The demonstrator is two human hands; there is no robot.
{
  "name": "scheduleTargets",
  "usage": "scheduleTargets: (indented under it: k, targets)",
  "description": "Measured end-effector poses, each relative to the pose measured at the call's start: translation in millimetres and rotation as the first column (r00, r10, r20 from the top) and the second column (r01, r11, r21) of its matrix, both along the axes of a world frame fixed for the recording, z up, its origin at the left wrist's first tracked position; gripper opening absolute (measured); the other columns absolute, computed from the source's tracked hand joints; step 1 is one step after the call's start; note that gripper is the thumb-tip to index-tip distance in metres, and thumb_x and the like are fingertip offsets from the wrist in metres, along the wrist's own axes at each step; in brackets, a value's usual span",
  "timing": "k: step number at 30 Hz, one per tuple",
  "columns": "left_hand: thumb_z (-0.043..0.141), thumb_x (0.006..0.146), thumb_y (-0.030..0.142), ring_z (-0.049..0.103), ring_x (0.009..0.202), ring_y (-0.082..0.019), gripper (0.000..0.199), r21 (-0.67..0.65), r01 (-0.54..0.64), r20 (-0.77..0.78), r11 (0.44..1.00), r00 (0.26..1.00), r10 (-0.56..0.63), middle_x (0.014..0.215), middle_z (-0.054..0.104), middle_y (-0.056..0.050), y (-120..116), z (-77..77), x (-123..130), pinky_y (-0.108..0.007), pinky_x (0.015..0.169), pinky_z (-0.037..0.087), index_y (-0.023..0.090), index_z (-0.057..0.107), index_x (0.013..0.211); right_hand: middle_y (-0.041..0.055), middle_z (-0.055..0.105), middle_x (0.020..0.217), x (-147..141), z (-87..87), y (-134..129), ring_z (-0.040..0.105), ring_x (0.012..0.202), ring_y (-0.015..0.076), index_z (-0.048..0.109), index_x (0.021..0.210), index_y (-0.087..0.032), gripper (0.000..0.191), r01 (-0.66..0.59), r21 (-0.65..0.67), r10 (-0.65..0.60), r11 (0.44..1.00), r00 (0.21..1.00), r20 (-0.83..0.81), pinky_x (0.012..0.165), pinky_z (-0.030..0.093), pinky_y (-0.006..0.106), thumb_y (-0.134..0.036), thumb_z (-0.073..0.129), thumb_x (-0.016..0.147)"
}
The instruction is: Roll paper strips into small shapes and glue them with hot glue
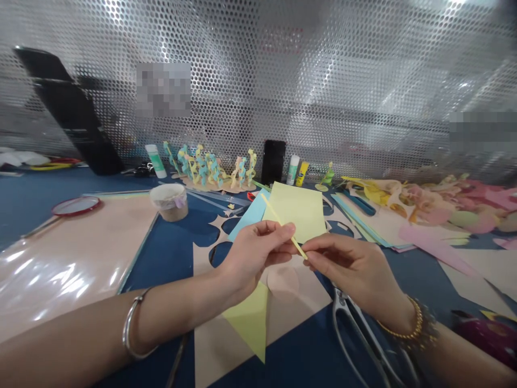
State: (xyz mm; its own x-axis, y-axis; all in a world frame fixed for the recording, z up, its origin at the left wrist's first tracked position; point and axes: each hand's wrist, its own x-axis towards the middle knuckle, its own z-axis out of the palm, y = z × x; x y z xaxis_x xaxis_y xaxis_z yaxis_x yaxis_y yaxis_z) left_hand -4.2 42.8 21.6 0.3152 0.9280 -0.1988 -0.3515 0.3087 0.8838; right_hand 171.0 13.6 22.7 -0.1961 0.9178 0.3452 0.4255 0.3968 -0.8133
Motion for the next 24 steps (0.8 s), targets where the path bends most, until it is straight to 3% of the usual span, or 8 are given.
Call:
scheduleTargets:
  k: [8, 24]
  targets:
    - [0.077, 0.071, 0.034, 0.060, 0.054, -0.005, 0.029, 0.009, 0.002, 0.032, 1.000, 0.999, -0.002, 0.060, 0.065, 0.002, -0.7, 0.7, 0.3, -0.014, 0.058, 0.049, 0.015, 0.056, 0.066, 0.0016, 0.074, 0.073, -0.6, 2.6, 1.3, 0.069, 0.066, 0.0172, 0.074, 0.082, -0.024, 0.009, 0.021, 0.006, -0.021, 1.000, 1.000, -0.023, 0.063, 0.058, 0.026, -0.029, 0.070, 0.077]
    - [0.076, 0.073, 0.031, 0.060, 0.052, -0.004, 0.027, -0.003, 0.009, 0.089, 1.000, 0.996, -0.009, 0.058, 0.065, 0.003, -2.8, 0.0, 0.9, -0.011, 0.056, 0.050, 0.015, 0.055, 0.068, -0.0011, 0.075, 0.072, -0.1, 0.8, 0.5, 0.069, 0.062, 0.0144, 0.076, 0.080, -0.027, 0.008, 0.036, 0.055, -0.033, 0.998, 0.998, -0.058, 0.059, 0.057, 0.021, -0.024, 0.072, 0.074]
